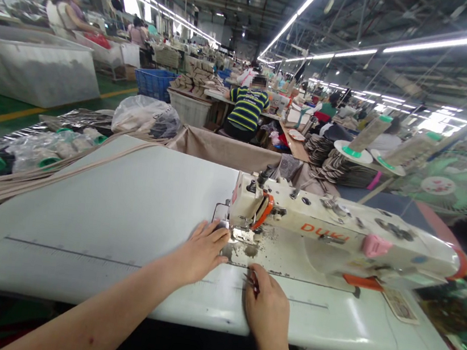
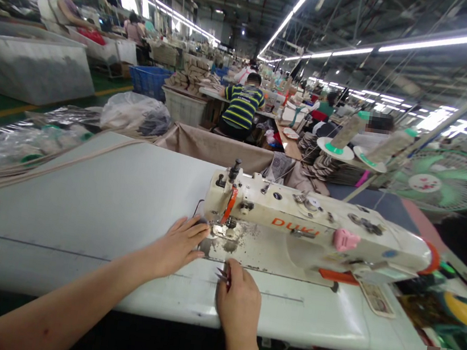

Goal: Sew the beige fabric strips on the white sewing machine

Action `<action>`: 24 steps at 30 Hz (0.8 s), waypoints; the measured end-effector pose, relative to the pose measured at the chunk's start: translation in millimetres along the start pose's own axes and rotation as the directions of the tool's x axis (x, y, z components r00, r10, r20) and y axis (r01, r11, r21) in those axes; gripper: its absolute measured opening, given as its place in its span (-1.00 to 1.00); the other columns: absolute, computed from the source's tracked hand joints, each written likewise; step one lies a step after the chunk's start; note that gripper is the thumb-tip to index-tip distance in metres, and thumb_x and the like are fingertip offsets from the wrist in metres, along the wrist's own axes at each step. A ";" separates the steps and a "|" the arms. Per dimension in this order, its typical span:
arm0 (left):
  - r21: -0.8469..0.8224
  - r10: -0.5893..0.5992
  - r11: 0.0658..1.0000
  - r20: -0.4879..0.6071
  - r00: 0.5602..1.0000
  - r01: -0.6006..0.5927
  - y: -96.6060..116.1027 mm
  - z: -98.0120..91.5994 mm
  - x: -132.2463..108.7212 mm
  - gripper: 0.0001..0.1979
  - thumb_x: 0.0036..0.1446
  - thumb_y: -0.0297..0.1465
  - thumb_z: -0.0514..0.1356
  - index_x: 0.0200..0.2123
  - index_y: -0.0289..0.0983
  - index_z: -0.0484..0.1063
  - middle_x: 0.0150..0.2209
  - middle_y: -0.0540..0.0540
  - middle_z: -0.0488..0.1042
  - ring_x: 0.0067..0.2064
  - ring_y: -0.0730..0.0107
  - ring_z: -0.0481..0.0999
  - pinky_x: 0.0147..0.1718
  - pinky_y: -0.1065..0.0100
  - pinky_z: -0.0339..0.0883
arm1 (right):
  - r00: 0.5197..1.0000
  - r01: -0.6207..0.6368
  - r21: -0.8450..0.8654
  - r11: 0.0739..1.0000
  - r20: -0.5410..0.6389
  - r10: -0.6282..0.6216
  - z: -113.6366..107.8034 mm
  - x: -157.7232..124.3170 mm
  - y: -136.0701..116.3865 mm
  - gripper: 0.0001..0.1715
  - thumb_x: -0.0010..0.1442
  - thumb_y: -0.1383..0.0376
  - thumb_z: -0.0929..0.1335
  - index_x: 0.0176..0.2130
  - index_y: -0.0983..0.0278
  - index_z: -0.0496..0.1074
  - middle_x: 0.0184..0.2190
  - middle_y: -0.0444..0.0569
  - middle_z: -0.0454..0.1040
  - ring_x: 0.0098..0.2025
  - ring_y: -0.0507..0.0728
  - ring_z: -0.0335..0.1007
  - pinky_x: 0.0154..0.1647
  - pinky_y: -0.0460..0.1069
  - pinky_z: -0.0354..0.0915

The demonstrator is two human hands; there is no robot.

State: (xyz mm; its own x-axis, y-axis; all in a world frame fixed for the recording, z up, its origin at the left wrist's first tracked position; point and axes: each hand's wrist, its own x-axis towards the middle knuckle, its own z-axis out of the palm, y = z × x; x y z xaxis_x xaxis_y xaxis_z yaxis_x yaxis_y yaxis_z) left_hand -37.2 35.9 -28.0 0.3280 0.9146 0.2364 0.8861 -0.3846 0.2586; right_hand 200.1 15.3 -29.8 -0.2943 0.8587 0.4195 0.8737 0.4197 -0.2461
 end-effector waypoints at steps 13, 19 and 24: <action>-0.184 0.055 0.980 -0.096 0.994 -0.072 -50.5 4.8 79.7 -0.66 0.35 -0.42 0.07 0.06 -0.18 0.55 0.21 -0.09 0.48 0.27 0.19 0.39 0.34 0.15 0.27 | 0.997 -0.064 0.014 0.998 0.053 0.063 -0.7 0.3 -1.8 -0.59 0.11 0.45 0.24 -0.08 0.23 0.48 -0.37 -0.08 0.55 -0.33 0.16 0.44 -0.29 0.02 0.18; -0.148 0.073 0.985 -0.107 0.992 -0.088 -52.5 1.2 78.7 -0.64 0.43 -0.30 0.03 0.15 -0.26 0.47 0.21 -0.21 0.45 0.30 0.12 0.33 0.36 0.10 0.18 | 0.998 -0.048 0.028 0.998 0.028 0.048 -2.4 -0.1 -2.4 -0.63 0.12 0.45 0.25 -0.11 0.23 0.47 -0.40 -0.08 0.53 -0.37 0.15 0.41 -0.30 0.01 0.16; -0.121 0.060 0.990 -0.068 0.996 -0.068 -57.6 -3.8 75.3 -0.72 0.35 -0.29 0.15 0.01 -0.25 0.55 0.03 -0.24 0.50 0.15 0.02 0.39 0.29 -0.01 0.21 | 0.998 -0.052 0.035 0.998 0.024 0.051 -5.2 1.4 -4.2 -0.66 0.12 0.44 0.27 -0.12 0.22 0.47 -0.41 -0.10 0.51 -0.38 0.15 0.39 -0.31 0.01 0.15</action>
State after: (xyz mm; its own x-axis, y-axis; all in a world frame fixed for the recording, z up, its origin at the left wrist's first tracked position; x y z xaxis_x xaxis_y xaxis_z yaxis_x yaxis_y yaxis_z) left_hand -64.7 126.5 -21.5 0.3580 0.8792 0.3146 0.8154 -0.4584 0.3534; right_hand 198.1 13.2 -23.6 -0.2581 0.8859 0.3854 0.8739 0.3841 -0.2978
